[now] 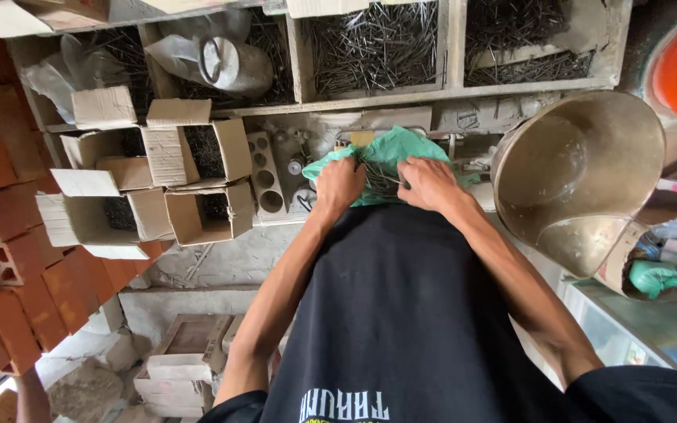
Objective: Bagging nails from a storage bin into a plastic bag
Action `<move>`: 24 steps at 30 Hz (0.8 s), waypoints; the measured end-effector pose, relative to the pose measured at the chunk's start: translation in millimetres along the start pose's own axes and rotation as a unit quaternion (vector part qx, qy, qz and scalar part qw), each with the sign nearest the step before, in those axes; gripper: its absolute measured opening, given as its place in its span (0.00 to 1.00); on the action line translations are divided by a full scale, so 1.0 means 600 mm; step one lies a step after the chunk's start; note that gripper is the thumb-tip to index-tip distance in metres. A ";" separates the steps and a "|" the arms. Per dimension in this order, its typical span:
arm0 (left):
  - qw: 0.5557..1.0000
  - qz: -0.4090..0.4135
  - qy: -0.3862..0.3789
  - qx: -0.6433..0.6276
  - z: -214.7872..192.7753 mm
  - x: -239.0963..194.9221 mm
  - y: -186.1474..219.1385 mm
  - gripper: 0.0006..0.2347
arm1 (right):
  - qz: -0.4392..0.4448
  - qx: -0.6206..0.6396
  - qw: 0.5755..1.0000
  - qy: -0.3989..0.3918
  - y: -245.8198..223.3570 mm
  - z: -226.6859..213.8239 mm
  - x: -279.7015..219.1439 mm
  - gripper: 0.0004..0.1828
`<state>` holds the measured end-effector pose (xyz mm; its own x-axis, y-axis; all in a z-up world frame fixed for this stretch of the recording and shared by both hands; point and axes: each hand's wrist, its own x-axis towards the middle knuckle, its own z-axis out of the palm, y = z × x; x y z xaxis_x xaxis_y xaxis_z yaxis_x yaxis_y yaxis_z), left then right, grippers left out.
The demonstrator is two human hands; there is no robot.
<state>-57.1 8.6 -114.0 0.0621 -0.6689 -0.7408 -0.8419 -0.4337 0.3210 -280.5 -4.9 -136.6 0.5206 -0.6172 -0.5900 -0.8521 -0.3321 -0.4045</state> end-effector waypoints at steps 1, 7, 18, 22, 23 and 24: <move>1.000 0.000 0.003 0.000 0.006 0.003 -0.006 0.18 | -0.002 -0.001 1.000 0.002 -0.005 -0.001 -0.010 0.15; 0.995 -0.023 -0.004 -0.095 0.019 0.015 -0.024 0.15 | 0.035 -0.047 0.998 0.032 -0.047 -0.097 -0.081 0.16; 0.997 0.007 -0.038 -0.066 -0.035 -0.086 -0.020 0.15 | 0.057 0.179 0.974 0.125 -0.083 -0.209 -0.091 0.23; 0.997 0.008 -0.049 -0.064 -0.077 -0.084 0.005 0.15 | 0.071 0.137 0.988 -0.002 -0.081 -0.119 -0.022 0.19; 0.986 0.006 -0.018 -0.164 -0.090 -0.081 0.013 0.15 | 0.072 0.110 0.991 -0.012 -0.078 -0.092 -0.007 0.20; 0.965 0.003 0.016 -0.261 -0.104 -0.078 0.020 0.16 | 0.071 0.083 0.994 -0.023 -0.076 -0.066 0.008 0.22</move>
<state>-36.8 -2.7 -38.6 0.0816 -0.6875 -0.7216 -0.4578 -0.6689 0.5856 -241.1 -21.2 -93.2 0.4003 -0.6153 -0.6791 -0.8987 -0.1188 -0.4222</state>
